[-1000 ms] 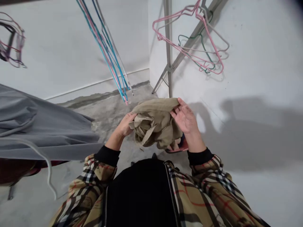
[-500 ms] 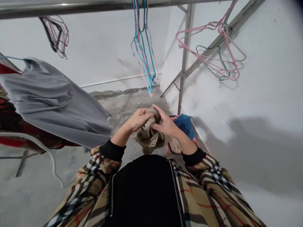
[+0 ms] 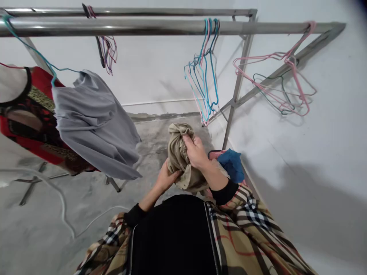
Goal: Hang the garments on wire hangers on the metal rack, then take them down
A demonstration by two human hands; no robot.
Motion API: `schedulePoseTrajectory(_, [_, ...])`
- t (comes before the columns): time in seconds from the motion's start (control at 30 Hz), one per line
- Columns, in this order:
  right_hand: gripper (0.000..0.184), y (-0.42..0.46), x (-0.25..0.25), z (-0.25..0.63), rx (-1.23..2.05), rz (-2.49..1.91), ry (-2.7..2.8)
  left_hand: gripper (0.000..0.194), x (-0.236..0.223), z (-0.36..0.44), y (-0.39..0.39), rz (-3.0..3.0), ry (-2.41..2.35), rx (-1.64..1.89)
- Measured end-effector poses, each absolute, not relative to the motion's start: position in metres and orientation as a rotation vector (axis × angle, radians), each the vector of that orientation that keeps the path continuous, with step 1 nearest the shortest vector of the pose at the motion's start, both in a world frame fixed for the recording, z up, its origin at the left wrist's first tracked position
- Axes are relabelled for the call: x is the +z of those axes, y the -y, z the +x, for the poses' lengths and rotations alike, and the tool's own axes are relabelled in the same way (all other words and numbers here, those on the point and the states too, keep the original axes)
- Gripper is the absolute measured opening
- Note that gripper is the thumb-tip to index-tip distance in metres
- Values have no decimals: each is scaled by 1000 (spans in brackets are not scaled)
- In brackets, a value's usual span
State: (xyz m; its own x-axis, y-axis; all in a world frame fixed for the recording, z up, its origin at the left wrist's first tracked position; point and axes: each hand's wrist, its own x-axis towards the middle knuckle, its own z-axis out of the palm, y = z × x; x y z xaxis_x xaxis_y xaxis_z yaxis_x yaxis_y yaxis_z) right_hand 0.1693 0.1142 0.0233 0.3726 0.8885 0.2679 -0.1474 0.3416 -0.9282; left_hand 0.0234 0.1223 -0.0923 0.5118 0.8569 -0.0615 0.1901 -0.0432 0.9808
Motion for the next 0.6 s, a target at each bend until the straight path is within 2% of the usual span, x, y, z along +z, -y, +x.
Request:
schedulePoseTrajectory(0.13, [41, -119, 39, 142, 841, -937, 1143, 67, -93, -12, -159, 1523, -1179, 788])
schedulePoseTrajectory(0.2, [45, -120, 46, 138, 846, -923, 1243, 52, -81, -36, -184, 1373, -1325, 891])
schedulePoseTrajectory(0.3, [48, -123, 46, 142, 850, -915, 1338, 39, -52, -72, -218, 1208, -1381, 1036])
schedulePoseTrajectory(0.37, [48, -126, 39, 149, 848, -955, 1363, 34, -24, -90, -234, 939, -1358, 1227])
schedulePoseTrajectory(0.5, [42, -127, 26, 168, 789, -1117, 1480, 28, 40, -104, -234, 814, -1253, 1402])
schedulePoseTrajectory(0.6, [37, -123, 35, 187, 481, -1293, 1487, 30, 73, -97, -212, 907, -1194, 1308])
